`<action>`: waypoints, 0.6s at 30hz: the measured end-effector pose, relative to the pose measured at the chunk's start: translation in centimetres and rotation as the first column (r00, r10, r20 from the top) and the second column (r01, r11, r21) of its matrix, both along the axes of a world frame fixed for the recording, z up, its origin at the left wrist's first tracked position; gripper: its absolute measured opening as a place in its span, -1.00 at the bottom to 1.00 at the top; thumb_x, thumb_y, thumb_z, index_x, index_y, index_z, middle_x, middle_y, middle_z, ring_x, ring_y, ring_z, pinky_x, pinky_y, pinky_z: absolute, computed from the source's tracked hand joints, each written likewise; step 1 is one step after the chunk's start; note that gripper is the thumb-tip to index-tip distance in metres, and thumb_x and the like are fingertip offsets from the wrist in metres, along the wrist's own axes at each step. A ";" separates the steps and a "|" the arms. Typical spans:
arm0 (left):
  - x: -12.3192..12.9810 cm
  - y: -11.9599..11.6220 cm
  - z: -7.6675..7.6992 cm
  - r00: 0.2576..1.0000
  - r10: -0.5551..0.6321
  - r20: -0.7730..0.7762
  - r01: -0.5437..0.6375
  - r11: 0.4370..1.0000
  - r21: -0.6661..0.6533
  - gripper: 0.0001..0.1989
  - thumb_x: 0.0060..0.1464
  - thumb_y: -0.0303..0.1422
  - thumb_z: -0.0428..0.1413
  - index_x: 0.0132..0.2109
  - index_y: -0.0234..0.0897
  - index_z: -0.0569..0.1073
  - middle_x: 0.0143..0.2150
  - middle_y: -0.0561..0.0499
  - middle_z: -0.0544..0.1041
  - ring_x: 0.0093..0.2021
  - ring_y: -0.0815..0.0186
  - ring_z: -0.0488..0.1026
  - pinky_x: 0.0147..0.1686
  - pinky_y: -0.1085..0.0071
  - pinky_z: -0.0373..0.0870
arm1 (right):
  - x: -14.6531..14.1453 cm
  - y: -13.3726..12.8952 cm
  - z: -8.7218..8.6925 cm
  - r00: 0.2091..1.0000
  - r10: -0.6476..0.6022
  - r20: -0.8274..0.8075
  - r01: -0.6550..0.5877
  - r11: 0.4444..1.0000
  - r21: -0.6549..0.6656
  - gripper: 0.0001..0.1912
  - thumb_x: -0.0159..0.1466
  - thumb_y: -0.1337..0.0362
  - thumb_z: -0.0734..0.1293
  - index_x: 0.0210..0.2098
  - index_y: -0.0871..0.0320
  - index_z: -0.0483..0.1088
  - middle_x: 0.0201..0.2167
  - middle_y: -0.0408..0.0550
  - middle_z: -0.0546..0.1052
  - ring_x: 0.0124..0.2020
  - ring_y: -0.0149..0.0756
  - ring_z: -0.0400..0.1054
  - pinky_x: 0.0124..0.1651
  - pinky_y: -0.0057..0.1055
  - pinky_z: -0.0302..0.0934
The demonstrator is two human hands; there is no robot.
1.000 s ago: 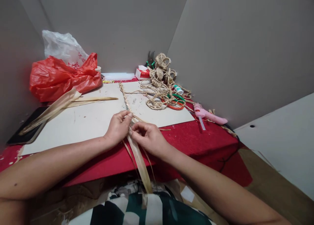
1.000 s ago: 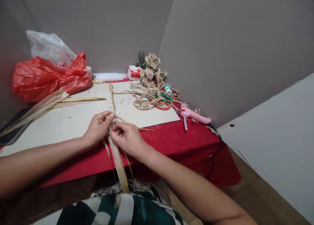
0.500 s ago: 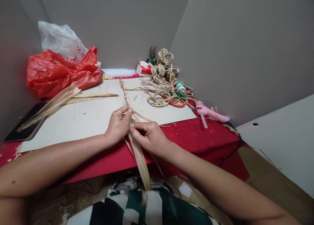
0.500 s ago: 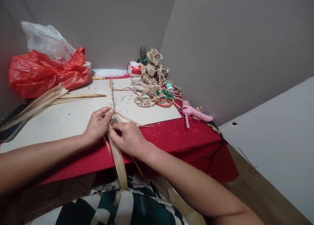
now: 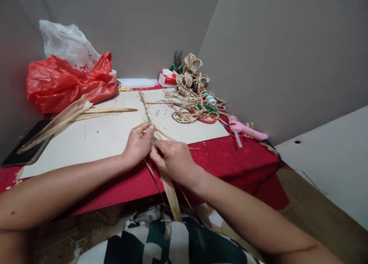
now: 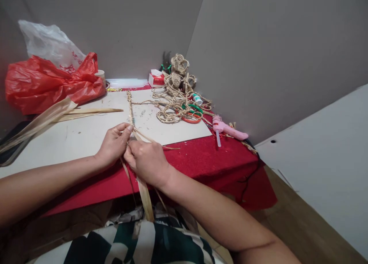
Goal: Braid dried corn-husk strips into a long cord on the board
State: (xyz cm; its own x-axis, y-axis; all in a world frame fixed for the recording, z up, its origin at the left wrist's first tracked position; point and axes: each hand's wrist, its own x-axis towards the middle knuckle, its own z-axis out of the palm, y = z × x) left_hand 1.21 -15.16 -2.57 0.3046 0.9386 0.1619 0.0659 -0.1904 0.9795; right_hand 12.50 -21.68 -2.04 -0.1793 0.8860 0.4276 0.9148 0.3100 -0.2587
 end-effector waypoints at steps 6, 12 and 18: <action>0.0 -0.4 0.3 0.999 -0.011 0.046 0.015 0.995 -0.101 -0.79 0.08 -0.24 0.03 -0.41 -0.29 0.35 -0.70 0.21 0.11 -0.69 0.51 0.01 -0.66 0.56 -0.02 | 1.9 0.1 0.6 0.876 -0.090 -0.473 0.039 0.992 -0.117 -0.70 0.23 0.27 0.18 -0.61 0.19 0.29 -0.67 -0.13 0.37 -0.61 -0.45 0.19 -0.48 -0.49 0.04; 0.0 -0.3 0.4 1.000 -0.015 0.009 0.016 0.995 -0.099 -0.78 0.07 -0.24 0.03 -0.41 -0.30 0.36 -0.70 0.19 0.13 -0.68 0.51 0.00 -0.66 0.55 -0.08 | 4.5 -0.8 3.0 0.292 -0.105 -0.951 -0.117 0.983 -0.144 -0.79 0.25 0.14 0.18 -0.42 0.13 0.25 -0.59 -0.20 0.39 -0.60 -0.47 0.26 -0.46 -0.48 0.21; -0.1 -0.3 0.5 1.000 -0.002 -0.009 0.001 0.995 -0.095 -0.78 0.06 -0.23 0.04 -0.43 -0.30 0.36 -0.70 0.19 0.13 -0.69 0.51 -0.01 -0.65 0.54 -0.08 | 14.2 -1.9 7.3 0.394 -0.165 -0.904 0.173 0.980 -0.103 -0.60 0.23 0.06 0.20 -0.64 0.14 0.19 -0.82 -0.32 0.04 -0.78 -0.64 -0.10 -0.63 -0.49 -0.23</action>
State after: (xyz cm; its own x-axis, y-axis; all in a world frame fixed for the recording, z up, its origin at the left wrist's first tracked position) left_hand 1.08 -15.51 -2.05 0.3070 0.9492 0.0691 0.0746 -0.0964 0.9925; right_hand 26.67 -23.58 5.29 0.4685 0.8479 0.2483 0.1808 0.1831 -0.9663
